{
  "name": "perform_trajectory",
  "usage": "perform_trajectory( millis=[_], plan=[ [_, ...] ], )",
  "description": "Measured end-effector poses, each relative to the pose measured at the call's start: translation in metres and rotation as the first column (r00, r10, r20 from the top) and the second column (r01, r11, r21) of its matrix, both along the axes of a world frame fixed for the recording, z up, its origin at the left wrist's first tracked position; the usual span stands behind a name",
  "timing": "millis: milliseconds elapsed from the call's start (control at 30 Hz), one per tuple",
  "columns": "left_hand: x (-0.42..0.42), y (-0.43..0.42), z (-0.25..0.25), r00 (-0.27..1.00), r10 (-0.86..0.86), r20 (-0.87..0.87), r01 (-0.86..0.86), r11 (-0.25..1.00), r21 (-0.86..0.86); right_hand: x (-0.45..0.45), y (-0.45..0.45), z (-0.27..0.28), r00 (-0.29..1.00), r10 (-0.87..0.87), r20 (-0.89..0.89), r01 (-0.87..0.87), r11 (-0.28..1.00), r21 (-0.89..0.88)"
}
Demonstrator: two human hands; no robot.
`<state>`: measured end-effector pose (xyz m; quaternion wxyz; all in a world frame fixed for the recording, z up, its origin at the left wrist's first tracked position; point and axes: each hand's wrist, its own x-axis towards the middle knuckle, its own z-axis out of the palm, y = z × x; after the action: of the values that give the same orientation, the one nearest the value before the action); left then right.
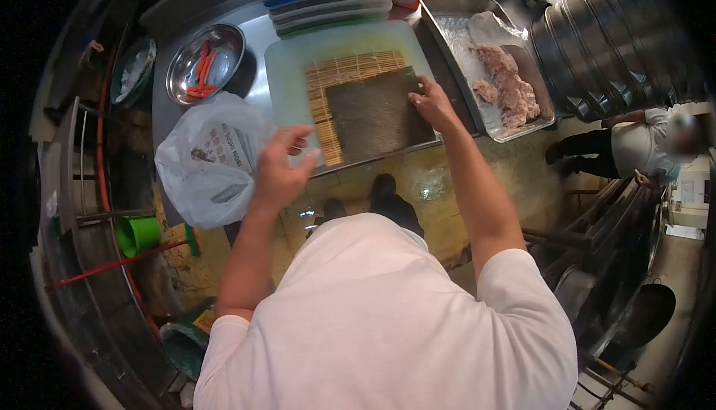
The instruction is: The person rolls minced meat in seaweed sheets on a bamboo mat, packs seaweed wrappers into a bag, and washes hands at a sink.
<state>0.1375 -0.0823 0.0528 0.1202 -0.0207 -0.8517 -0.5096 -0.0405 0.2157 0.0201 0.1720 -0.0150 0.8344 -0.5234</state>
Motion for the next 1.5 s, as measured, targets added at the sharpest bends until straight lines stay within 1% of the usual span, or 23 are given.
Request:
perform_trajectory(
  millis=[100,200,233,333,467,600,800,867,900,933,967,1000,1033,1067,1100,1167,1200,1300,1333,1367,1400,1467,1500],
  plan=[
    [-0.018,0.028,-0.02,0.997,-0.071,0.036,0.075,0.993,-0.094,-0.011,-0.003,-0.016,1.0,-0.013,0.009,0.014,1.0,-0.007],
    [-0.029,0.041,-0.03,0.996,-0.002,0.084,0.019,0.98,-0.198,-0.015,-0.015,-0.032,0.965,0.061,-0.254,-0.01,0.98,0.199],
    [-0.031,0.042,-0.034,0.996,0.023,0.09,0.002,0.963,-0.268,-0.014,-0.013,-0.035,0.967,0.057,-0.248,-0.008,0.981,0.194],
    [-0.035,0.044,-0.041,0.993,0.044,0.11,-0.001,0.93,-0.368,-0.009,-0.014,-0.038,0.893,0.167,-0.417,0.08,0.854,0.514],
    [-0.045,0.049,-0.049,0.988,0.062,0.14,0.009,0.888,-0.461,-0.001,-0.013,-0.027,0.918,0.163,-0.362,0.09,0.802,0.59],
    [-0.052,0.052,-0.047,0.987,0.071,0.147,0.01,0.874,-0.486,0.005,-0.012,-0.022,0.907,0.131,-0.4,0.127,0.82,0.558],
    [-0.06,0.049,-0.045,0.973,0.089,0.214,0.032,0.863,-0.503,-0.011,0.016,-0.01,0.921,0.149,-0.36,0.043,0.88,0.474],
    [-0.061,0.052,-0.039,0.969,0.081,0.232,0.047,0.866,-0.498,-0.03,0.048,-0.004,0.878,0.098,-0.468,0.021,0.97,0.241],
    [-0.062,0.053,-0.037,0.966,0.082,0.244,0.051,0.867,-0.496,-0.038,0.064,0.009,0.813,-0.012,-0.583,0.109,0.985,0.131],
    [-0.063,0.053,-0.037,0.977,0.076,0.199,0.037,0.859,-0.511,-0.046,0.085,0.025,0.865,-0.101,-0.491,0.178,0.978,0.112],
    [-0.067,0.058,-0.032,0.977,0.073,0.2,0.04,0.858,-0.511,-0.064,0.113,0.016,0.824,-0.161,-0.543,0.298,0.938,0.175],
    [-0.07,0.063,-0.023,0.971,0.108,0.215,0.004,0.887,-0.462,-0.083,0.145,0.015,0.733,-0.099,-0.673,0.326,0.92,0.22],
    [-0.073,0.068,-0.019,0.962,0.143,0.233,-0.036,0.911,-0.411,-0.099,0.17,0.015,0.71,-0.126,-0.693,0.395,0.885,0.244],
    [-0.079,0.072,-0.024,0.983,0.091,0.156,-0.023,0.92,-0.392,-0.112,0.188,0.015,0.686,-0.15,-0.712,0.462,0.846,0.267],
    [-0.087,0.082,-0.024,0.982,0.094,0.161,-0.024,0.919,-0.393,-0.125,0.201,0.01,0.689,-0.149,-0.709,0.458,0.847,0.268],
    [-0.105,0.12,-0.021,0.963,-0.045,0.266,0.088,0.984,-0.152,-0.146,0.219,-0.008,0.837,-0.21,-0.505,0.427,0.827,0.365],
    [-0.115,0.138,-0.018,0.96,-0.126,0.25,0.156,0.982,-0.105,-0.151,0.221,-0.019,0.839,-0.211,-0.501,0.426,0.829,0.363],
    [-0.142,0.192,-0.024,0.916,-0.292,0.276,0.284,0.956,0.07,-0.164,0.229,-0.067,0.771,-0.046,-0.635,0.434,0.767,0.471],
    [-0.15,0.209,-0.028,0.914,-0.293,0.281,0.285,0.956,0.069,-0.17,0.235,-0.088,0.705,0.048,-0.708,0.451,0.74,0.5],
    [-0.16,0.227,-0.032,0.874,-0.341,0.346,0.295,0.939,0.179,-0.176,0.241,-0.097,0.624,0.148,-0.767,0.474,0.709,0.522],
    [-0.17,0.245,-0.035,0.83,-0.39,0.398,0.291,0.912,0.288,-0.173,0.24,-0.087,0.621,0.151,-0.769,0.475,0.708,0.523],
    [-0.184,0.28,-0.041,0.757,-0.482,0.442,0.222,0.824,0.521,-0.153,0.224,-0.06,0.796,0.204,-0.57,0.294,0.693,0.659],
    [-0.19,0.295,-0.052,0.75,-0.502,0.431,0.226,0.807,0.545,-0.15,0.226,-0.066,0.797,0.272,-0.539,0.257,0.655,0.711]
  ],
)
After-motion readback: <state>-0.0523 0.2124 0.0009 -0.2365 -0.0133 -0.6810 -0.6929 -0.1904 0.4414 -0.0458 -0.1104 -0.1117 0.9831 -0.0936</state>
